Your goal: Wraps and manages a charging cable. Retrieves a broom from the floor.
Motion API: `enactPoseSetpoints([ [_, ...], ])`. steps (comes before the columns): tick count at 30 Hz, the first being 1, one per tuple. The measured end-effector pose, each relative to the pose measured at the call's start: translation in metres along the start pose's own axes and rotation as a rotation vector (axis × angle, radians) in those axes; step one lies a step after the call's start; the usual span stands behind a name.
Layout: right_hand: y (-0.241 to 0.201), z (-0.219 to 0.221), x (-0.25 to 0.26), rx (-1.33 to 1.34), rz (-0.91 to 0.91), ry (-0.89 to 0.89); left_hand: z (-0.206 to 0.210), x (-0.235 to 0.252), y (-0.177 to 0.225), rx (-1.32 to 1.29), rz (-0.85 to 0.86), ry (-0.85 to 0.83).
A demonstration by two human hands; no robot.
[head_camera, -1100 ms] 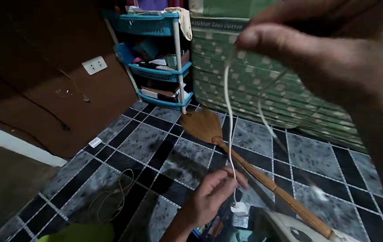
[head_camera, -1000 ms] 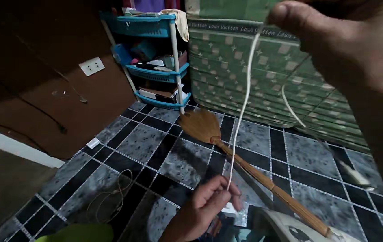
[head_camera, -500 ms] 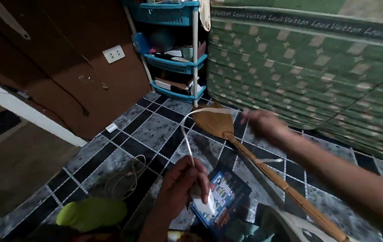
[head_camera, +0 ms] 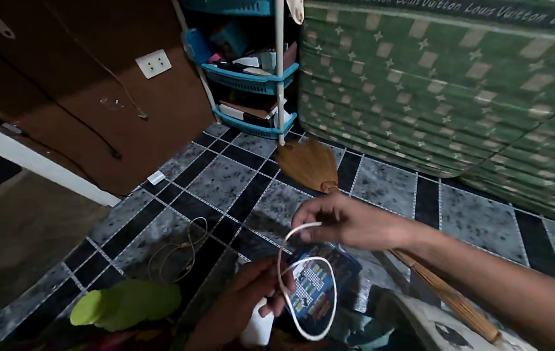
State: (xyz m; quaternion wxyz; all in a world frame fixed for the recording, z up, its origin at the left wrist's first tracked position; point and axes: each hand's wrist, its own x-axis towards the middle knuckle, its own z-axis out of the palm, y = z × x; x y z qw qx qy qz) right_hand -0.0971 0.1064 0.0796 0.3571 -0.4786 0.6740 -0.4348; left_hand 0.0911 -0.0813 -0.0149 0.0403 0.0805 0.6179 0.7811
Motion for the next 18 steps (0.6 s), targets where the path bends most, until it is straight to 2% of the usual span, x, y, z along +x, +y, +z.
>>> enactPoseSetpoints([
  [3,0.009,-0.005,0.0,-0.059,-0.075,0.267,0.005,0.002,0.009,-0.243,-0.047,0.082],
  [7,0.009,0.019,-0.008,-0.144,-0.139,0.411,0.007,0.006,0.019,-0.104,0.009,0.06],
  [10,0.004,0.04,-0.011,-0.283,-0.226,0.443,0.013,0.006,0.021,-0.131,-0.031,0.049],
  [13,0.005,0.042,-0.008,-0.329,-0.243,0.431,0.013,0.002,0.019,-0.174,-0.004,0.136],
  [18,0.043,0.033,-0.002,0.011,-0.073,0.285,0.005,-0.006,0.045,-0.211,0.284,0.289],
])
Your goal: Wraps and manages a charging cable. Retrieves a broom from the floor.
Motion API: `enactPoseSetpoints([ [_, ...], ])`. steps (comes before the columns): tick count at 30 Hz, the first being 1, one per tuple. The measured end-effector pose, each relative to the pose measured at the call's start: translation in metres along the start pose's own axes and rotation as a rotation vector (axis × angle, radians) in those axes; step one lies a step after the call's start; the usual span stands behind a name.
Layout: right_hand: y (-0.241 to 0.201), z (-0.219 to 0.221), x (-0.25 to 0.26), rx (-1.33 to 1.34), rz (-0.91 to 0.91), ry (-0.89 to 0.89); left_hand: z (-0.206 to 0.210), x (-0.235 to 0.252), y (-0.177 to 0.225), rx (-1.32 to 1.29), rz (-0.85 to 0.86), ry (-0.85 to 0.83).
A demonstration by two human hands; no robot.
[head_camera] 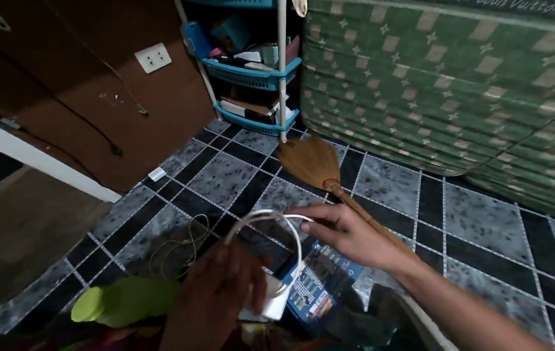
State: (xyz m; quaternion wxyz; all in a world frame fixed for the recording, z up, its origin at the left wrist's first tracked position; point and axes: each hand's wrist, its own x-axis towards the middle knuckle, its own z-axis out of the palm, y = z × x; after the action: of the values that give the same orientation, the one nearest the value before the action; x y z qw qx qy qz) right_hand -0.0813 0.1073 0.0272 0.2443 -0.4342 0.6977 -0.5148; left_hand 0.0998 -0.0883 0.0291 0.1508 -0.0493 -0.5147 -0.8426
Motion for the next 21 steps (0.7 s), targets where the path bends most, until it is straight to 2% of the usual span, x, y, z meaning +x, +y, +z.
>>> enactPoseSetpoints([
  [3,0.033,0.013,-0.006,-0.118,0.176,-0.093,-0.009,0.006,0.018,-0.105,0.123,0.062],
  [5,0.033,0.026,-0.011,-0.397,0.294,-0.215,-0.014,0.012,0.019,0.035,0.187,0.172],
  [8,0.006,0.047,-0.017,-0.826,0.462,-0.433,-0.014,0.021,0.01,0.31,0.231,0.341],
  [10,-0.015,0.053,-0.024,-0.968,0.363,-0.496,-0.013,0.024,-0.005,0.507,0.217,0.341],
  [11,-0.023,0.051,-0.027,-0.958,0.219,-0.486,-0.011,0.023,-0.015,0.603,0.195,0.327],
  [13,-0.027,0.041,-0.024,-0.795,-0.135,-0.362,-0.008,0.022,-0.035,0.73,0.134,0.263],
  [15,-0.027,0.033,-0.006,-0.639,-0.346,-0.126,-0.01,0.021,-0.052,0.69,0.058,0.164],
  [16,-0.026,0.028,0.008,-0.607,-0.393,-0.015,-0.012,0.022,-0.058,0.607,0.033,0.125],
  [18,-0.019,0.018,0.039,-0.588,-0.408,0.096,-0.018,0.03,-0.066,0.349,-0.015,0.077],
  [21,0.007,0.01,0.082,-0.481,-0.282,0.093,-0.035,0.048,-0.068,0.184,-0.096,0.164],
])
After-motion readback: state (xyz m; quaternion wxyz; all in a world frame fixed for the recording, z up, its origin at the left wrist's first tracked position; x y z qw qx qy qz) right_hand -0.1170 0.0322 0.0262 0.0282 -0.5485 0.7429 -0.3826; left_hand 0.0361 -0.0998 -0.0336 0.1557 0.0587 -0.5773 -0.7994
